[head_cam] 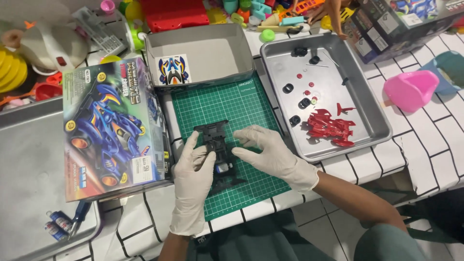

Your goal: The person assembles a toy car chassis on a green cutting mat. They insert a battery into the black frame, attach a red plastic body part, and secure a black wheel onto the axle using a screwdriver.

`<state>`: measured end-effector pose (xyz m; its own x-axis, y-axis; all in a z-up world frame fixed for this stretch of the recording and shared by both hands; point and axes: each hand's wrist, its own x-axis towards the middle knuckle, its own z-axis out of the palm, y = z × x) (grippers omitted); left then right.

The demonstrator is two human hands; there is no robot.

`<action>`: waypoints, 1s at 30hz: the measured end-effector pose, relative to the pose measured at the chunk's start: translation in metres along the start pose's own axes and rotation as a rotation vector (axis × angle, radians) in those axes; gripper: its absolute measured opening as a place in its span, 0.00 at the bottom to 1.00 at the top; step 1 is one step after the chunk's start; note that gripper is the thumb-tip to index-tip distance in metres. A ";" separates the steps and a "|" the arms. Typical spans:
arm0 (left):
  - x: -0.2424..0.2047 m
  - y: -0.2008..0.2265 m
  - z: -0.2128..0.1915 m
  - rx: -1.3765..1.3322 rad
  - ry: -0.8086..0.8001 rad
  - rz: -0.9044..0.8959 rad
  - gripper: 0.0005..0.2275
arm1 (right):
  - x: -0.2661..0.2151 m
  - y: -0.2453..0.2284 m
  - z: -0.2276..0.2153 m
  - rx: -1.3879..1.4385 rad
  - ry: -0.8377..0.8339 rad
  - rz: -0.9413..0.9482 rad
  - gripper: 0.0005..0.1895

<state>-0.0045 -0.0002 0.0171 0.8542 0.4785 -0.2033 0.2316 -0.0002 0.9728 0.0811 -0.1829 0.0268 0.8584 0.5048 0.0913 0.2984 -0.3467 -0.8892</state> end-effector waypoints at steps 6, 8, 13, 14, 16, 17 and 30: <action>0.001 -0.006 0.000 0.469 0.068 0.180 0.27 | -0.010 0.007 -0.066 -0.176 0.161 -0.364 0.09; 0.001 -0.009 -0.003 0.560 0.045 0.217 0.26 | -0.004 -0.027 -0.098 -0.209 0.263 -0.002 0.07; -0.005 -0.025 -0.013 0.783 0.029 0.426 0.24 | 0.019 0.017 -0.185 -0.640 0.154 0.576 0.17; -0.009 -0.021 -0.014 0.782 0.012 0.406 0.23 | 0.021 0.031 -0.195 -0.683 0.118 0.628 0.17; -0.013 -0.019 -0.016 0.780 -0.004 0.393 0.23 | 0.025 0.041 -0.204 -0.725 0.088 0.678 0.17; -0.015 -0.022 -0.017 0.773 0.015 0.419 0.23 | 0.026 0.037 -0.201 -0.677 0.051 0.582 0.16; -0.029 -0.016 -0.012 0.720 0.136 0.535 0.18 | 0.117 0.168 -0.234 -0.903 0.208 0.388 0.15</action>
<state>-0.0383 -0.0039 0.0090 0.8797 0.3558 0.3154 0.0930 -0.7793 0.6197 0.3288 -0.3674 -0.0069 0.9935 0.1117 0.0209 0.1136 -0.9714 -0.2086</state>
